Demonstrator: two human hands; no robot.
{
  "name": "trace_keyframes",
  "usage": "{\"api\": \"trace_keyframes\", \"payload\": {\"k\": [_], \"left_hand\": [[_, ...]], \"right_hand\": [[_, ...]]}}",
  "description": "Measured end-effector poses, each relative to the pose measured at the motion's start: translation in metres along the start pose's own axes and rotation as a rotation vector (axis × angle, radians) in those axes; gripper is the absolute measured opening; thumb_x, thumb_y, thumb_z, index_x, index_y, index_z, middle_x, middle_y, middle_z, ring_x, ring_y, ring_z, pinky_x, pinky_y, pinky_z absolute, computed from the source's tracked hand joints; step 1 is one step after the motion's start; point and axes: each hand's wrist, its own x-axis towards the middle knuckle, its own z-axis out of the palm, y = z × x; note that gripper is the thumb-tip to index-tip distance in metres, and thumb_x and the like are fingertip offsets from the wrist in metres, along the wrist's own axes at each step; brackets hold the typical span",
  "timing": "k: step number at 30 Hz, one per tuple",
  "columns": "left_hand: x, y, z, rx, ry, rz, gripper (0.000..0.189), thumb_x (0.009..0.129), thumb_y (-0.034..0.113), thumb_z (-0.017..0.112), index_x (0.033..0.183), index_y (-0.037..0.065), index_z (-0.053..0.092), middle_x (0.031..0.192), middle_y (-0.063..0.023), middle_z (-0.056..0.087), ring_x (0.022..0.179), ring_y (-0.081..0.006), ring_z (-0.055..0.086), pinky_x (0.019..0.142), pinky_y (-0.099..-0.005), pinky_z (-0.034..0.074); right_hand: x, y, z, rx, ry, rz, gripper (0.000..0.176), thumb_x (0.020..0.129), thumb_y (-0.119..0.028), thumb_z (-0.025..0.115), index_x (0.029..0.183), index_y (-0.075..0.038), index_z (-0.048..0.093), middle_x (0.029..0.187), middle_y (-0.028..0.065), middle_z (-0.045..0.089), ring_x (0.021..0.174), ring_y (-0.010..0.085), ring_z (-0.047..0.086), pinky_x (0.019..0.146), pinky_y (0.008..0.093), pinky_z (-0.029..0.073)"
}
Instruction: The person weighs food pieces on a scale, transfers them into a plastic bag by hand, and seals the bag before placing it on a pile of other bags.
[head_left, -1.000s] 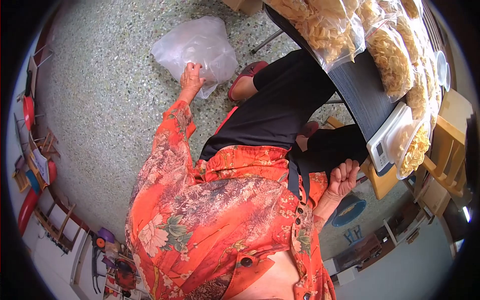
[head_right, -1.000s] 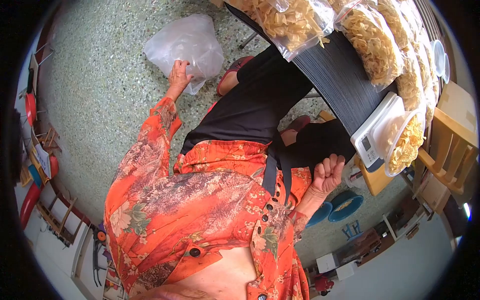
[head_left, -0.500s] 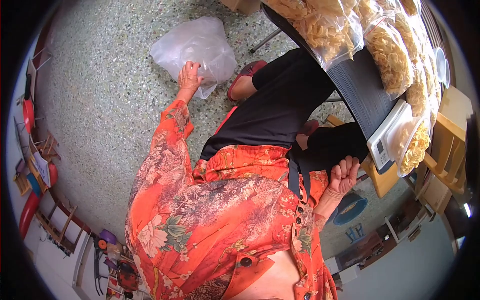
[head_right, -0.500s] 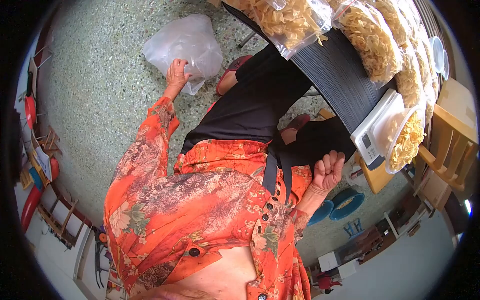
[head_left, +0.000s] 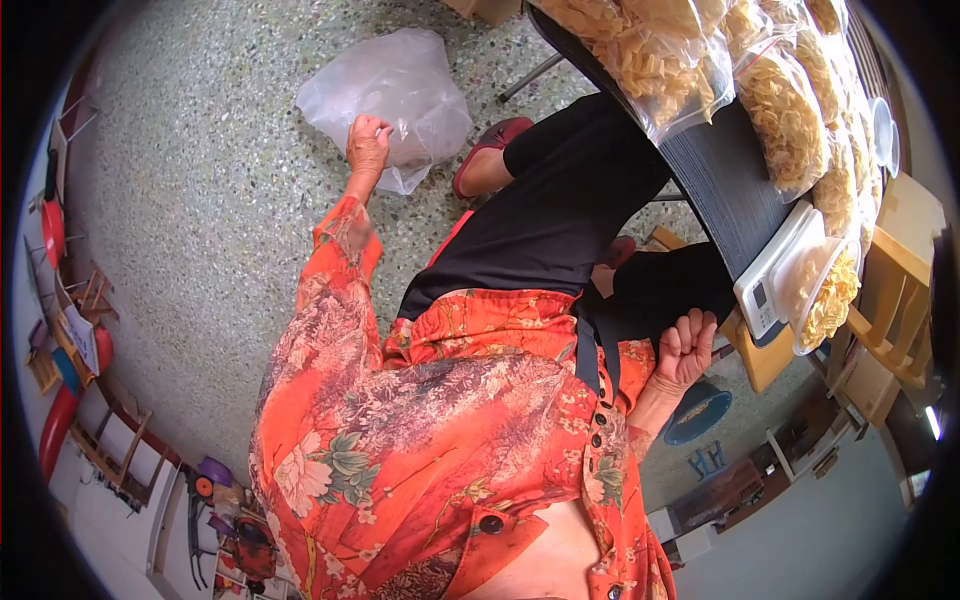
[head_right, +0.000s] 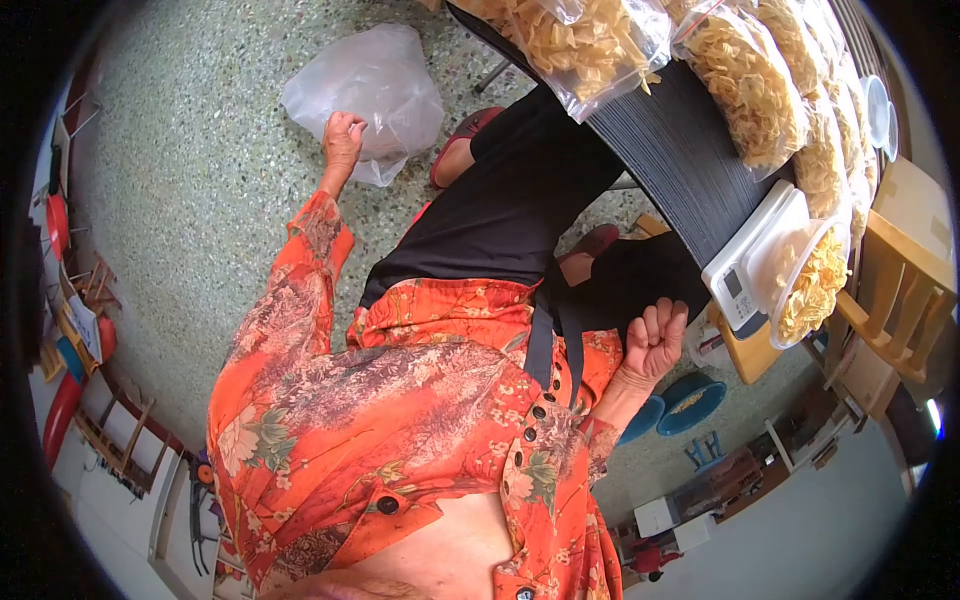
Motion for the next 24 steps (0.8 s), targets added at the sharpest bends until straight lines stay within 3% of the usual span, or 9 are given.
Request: {"api": "trace_keyframes", "payload": {"k": [4, 9, 13, 16, 17, 18, 20, 23, 24], "left_hand": [[0.005, 0.005, -0.019, -0.092, 0.096, -0.006, 0.01, 0.08, 0.014, 0.076, 0.085, 0.009, 0.069, 0.098, -0.0061, 0.065, 0.098, -0.0277, 0.063, 0.086, -0.038, 0.051], [0.013, 0.012, -0.042, -0.679, 0.083, -0.305, 0.011, 0.094, 0.017, 0.069, 0.093, 0.006, 0.067, 0.105, -0.0043, 0.074, 0.094, -0.0119, 0.063, 0.087, -0.0274, 0.049], [0.028, 0.025, -0.075, -0.872, 0.125, -0.268, 0.016, 0.098, 0.019, 0.064, 0.099, 0.003, 0.064, 0.105, -0.0065, 0.075, 0.089, -0.0095, 0.062, 0.086, -0.0274, 0.05], [0.032, 0.045, -0.115, -1.275, 0.057, -0.329, 0.019, 0.102, 0.021, 0.057, 0.108, 0.003, 0.056, 0.111, -0.0158, 0.072, 0.096, -0.022, 0.07, 0.093, -0.0367, 0.054], [0.033, 0.054, -0.131, -1.387, -0.03, -0.338, 0.019, 0.104, 0.021, 0.053, 0.11, 0.002, 0.054, 0.112, -0.0213, 0.07, 0.106, -0.0336, 0.07, 0.096, -0.0459, 0.055], [0.033, 0.066, -0.148, -1.386, -0.033, -0.324, 0.019, 0.104, 0.021, 0.053, 0.11, 0.002, 0.054, 0.112, -0.0213, 0.07, 0.106, -0.0336, 0.07, 0.096, -0.0459, 0.055], [0.019, 0.1, -0.162, -1.536, -0.325, -0.205, 0.018, 0.106, 0.022, 0.049, 0.111, 0.005, 0.054, 0.117, -0.0229, 0.069, 0.115, -0.0483, 0.063, 0.098, -0.0584, 0.053], [0.007, 0.15, -0.192, -1.623, -0.425, -0.146, 0.02, 0.106, 0.024, 0.049, 0.115, 0.007, 0.055, 0.114, -0.0216, 0.069, 0.111, -0.05, 0.064, 0.087, -0.0581, 0.058], [0.002, 0.171, -0.198, -1.677, -0.466, -0.139, 0.021, 0.106, 0.025, 0.049, 0.116, 0.007, 0.055, 0.113, -0.0205, 0.069, 0.11, -0.0496, 0.065, 0.083, -0.0563, 0.06]], "right_hand": [[0.002, -0.002, -0.002, 0.003, -0.028, 0.0, 0.015, 0.103, -0.012, 0.058, 0.091, -0.009, 0.049, 0.072, -0.0029, 0.031, 0.055, 0.0075, 0.029, 0.047, 0.0225, 0.027], [0.006, -0.001, -0.011, 0.023, -0.064, -0.006, 0.015, 0.102, -0.012, 0.059, 0.091, -0.009, 0.05, 0.071, -0.0029, 0.031, 0.055, 0.0075, 0.029, 0.047, 0.0225, 0.028], [0.009, 0.006, -0.01, 0.038, -0.063, -0.023, 0.016, 0.102, -0.012, 0.059, 0.09, -0.009, 0.049, 0.071, -0.0028, 0.031, 0.055, 0.0075, 0.03, 0.048, 0.0225, 0.029], [0.011, 0.014, -0.005, 0.014, -0.086, -0.023, 0.019, 0.101, -0.011, 0.06, 0.088, -0.01, 0.046, 0.072, -0.0032, 0.032, 0.056, 0.0072, 0.03, 0.048, 0.0221, 0.029], [0.012, 0.015, -0.003, -0.024, -0.111, -0.019, 0.021, 0.101, -0.011, 0.06, 0.088, -0.011, 0.045, 0.073, -0.0034, 0.032, 0.057, 0.0069, 0.03, 0.049, 0.0218, 0.029], [0.013, 0.019, 0.003, -0.017, -0.118, -0.027, 0.021, 0.101, -0.011, 0.06, 0.088, -0.011, 0.045, 0.073, -0.0034, 0.032, 0.057, 0.0069, 0.03, 0.049, 0.0218, 0.029], [0.014, 0.021, 0.005, -0.135, -0.173, 0.021, 0.024, 0.1, -0.013, 0.062, 0.088, -0.012, 0.041, 0.074, -0.0038, 0.033, 0.058, 0.0062, 0.03, 0.05, 0.0211, 0.03], [0.022, 0.042, 0.043, -0.295, -0.244, 0.087, 0.026, 0.093, -0.014, 0.067, 0.093, -0.012, 0.042, 0.079, -0.0015, 0.037, 0.062, 0.0072, 0.033, 0.052, 0.0203, 0.031], [0.027, 0.05, 0.05, -0.411, -0.292, 0.089, 0.019, 0.088, -0.01, 0.066, 0.099, -0.008, 0.05, 0.084, 0.0007, 0.044, 0.065, 0.0074, 0.038, 0.053, 0.0206, 0.034]]}}
